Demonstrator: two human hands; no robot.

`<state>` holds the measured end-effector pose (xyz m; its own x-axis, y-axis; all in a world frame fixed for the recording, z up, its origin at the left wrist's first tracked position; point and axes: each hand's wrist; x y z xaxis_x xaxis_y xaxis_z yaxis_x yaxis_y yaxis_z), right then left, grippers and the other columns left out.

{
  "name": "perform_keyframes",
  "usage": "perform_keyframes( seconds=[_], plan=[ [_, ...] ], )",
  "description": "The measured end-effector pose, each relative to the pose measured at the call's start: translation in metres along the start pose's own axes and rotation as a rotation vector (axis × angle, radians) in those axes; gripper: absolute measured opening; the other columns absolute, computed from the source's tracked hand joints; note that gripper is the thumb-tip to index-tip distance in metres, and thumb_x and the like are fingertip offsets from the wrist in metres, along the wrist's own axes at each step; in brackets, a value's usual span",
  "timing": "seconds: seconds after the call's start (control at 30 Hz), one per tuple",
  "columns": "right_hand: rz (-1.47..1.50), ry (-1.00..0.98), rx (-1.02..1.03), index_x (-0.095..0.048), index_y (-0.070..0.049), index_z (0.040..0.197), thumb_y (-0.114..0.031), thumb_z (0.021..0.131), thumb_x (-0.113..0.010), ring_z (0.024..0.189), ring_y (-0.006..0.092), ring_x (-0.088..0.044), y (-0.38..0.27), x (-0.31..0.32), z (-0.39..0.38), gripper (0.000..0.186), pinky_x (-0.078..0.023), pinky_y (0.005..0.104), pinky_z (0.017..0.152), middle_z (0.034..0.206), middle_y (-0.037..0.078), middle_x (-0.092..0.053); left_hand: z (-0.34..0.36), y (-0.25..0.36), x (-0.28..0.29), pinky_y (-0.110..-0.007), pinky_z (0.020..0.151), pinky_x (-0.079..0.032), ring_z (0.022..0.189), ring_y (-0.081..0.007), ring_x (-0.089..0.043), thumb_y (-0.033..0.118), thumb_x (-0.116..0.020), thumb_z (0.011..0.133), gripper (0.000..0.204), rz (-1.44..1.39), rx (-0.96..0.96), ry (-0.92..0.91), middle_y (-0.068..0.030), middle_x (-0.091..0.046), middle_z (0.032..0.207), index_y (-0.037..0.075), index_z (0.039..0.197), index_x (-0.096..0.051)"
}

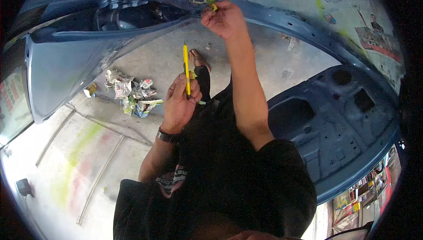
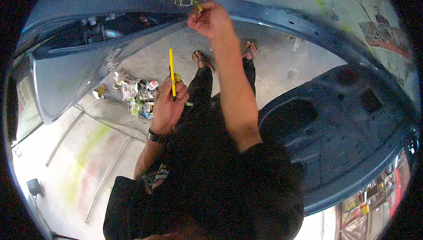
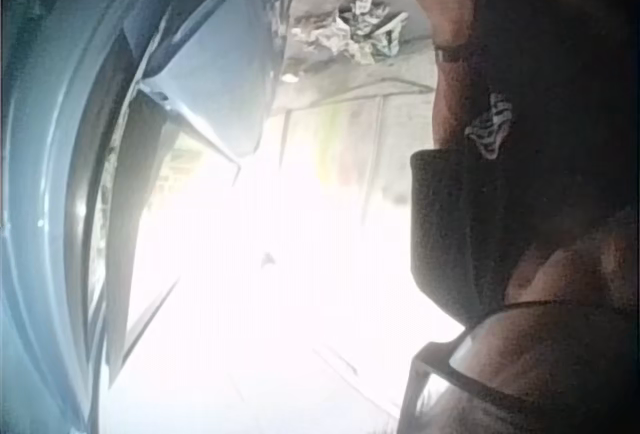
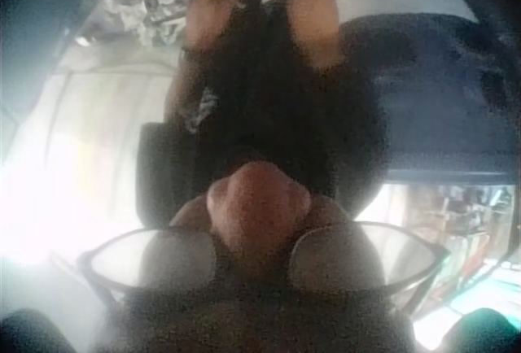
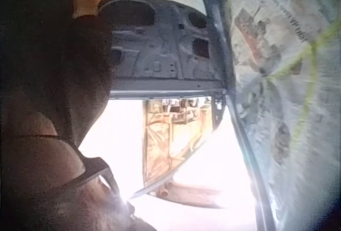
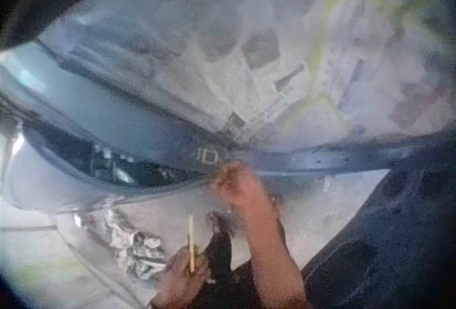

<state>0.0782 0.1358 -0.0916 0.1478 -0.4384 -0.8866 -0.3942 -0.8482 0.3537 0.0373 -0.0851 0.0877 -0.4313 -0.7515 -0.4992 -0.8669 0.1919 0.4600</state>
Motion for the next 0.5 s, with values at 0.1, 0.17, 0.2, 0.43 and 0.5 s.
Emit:
perform_keyframes(
  seconds=[0.1,0.17,0.2,0.43,0.5],
  plan=[
    [0.085,-0.112,0.169,-0.054,-0.004,0.079,-0.017,0.086,-0.05,0.068,0.0223,-0.054,-0.022,-0.033,-0.025,0.015,-0.049,0.0381,0.065,0.072,0.008,-0.054,-0.001,0.001,0.006,-0.024,0.06,-0.036,0.069,-0.0099,-0.039,0.028,-0.046,0.1,0.023,-0.005,-0.008,0.016,0.0004,-0.043,0.077,0.007,0.1,-0.053],
    [-0.257,0.031,0.3,-0.054,-0.005,0.077,-0.019,0.087,-0.051,0.067,0.0223,-0.054,-0.033,-0.06,-0.047,0.018,-0.049,0.0383,0.065,0.071,0.006,-0.053,-0.003,-0.002,0.008,-0.024,0.06,-0.036,0.069,-0.0099,-0.039,0.028,-0.045,0.1,0.023,-0.001,0.01,0.017,0.0004,-0.043,0.077,0.007,0.101,-0.053],
    [-0.609,0.162,0.43,-0.055,-0.006,0.076,-0.022,0.088,-0.052,0.066,0.0223,-0.055,-0.037,-0.075,-0.055,0.021,-0.049,0.0386,0.065,0.07,0.005,-0.053,0.0,-0.003,0.006,-0.024,0.061,-0.036,0.069,-0.01,-0.039,0.028,-0.045,0.1,0.023,0.007,0.023,0.027,0.0005,-0.042,0.077,0.007,0.102,-0.053],
    [-1.144,0.462,0.399,-0.062,-0.003,0.095,-0.033,0.088,-0.066,0.065,0.0167,-0.062,0.037,-0.052,-0.036,0.031,-0.055,0.033,0.056,0.078,0.006,-0.061,0.01,-0.014,-0.009,-0.026,0.06,-0.037,0.066,-0.0106,-0.043,0.027,-0.048,0.099,0.021,-0.012,0.062,-0.031,-0.0003,-0.048,0.076,0.008,0.101,-0.056],
    [-0.847,0.487,0.34,-0.062,-0.002,0.094,-0.032,0.087,-0.067,0.063,0.0171,-0.061,0.043,-0.049,-0.026,0.031,-0.054,0.0337,0.056,0.077,0.007,-0.062,0.01,-0.015,-0.01,-0.025,0.06,-0.037,0.066,-0.0106,-0.043,0.027,-0.048,0.099,0.021,0.004,0.063,-0.042,-0.0001,-0.048,0.076,0.008,0.101,-0.056]
  ],
)
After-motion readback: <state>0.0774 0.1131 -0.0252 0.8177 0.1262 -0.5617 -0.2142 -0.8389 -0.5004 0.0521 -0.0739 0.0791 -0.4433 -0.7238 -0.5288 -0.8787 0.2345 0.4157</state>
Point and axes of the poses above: each hand's wrist, its own z-axis towards the middle knuckle, its own x-axis out of the back of the hand, y = z × x
